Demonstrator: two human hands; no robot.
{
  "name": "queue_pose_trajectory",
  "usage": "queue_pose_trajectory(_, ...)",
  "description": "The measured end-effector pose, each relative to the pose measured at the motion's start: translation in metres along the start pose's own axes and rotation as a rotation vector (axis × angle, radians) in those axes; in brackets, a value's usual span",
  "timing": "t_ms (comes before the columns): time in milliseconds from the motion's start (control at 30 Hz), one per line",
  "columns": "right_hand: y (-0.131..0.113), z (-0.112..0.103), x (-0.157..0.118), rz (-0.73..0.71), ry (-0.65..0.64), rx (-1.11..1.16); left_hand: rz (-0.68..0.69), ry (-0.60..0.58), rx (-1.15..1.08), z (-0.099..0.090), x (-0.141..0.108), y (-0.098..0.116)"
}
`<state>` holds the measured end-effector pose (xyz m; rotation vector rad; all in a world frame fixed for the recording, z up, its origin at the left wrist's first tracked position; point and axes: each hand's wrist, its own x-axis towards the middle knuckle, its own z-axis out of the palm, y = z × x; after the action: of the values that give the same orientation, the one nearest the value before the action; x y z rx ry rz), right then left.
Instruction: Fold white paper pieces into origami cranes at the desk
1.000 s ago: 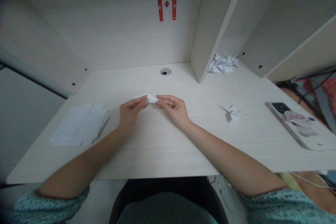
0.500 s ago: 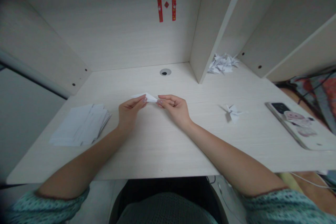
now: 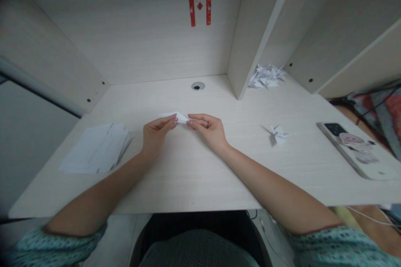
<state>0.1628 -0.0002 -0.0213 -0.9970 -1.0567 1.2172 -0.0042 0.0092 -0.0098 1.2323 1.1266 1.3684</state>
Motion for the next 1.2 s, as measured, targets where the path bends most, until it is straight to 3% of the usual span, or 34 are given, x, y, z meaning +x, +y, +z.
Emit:
queue_pose_trajectory(467,0.0001,-0.0028,0.0042,0.044,-0.044,0.004,-0.013,-0.052,-0.035,-0.0044,0.0041,-0.0017)
queue_pose_trajectory(767,0.0016,-0.0028,0.0035,0.091,-0.116,0.057,0.014,-0.087,0.053,-0.0015,-0.0017,0.0003)
queue_pose_trajectory(1200,-0.0009,-0.0013,0.0013,0.080,-0.080,-0.001,-0.079,-0.128,-0.028,-0.0013,-0.0018,-0.0032)
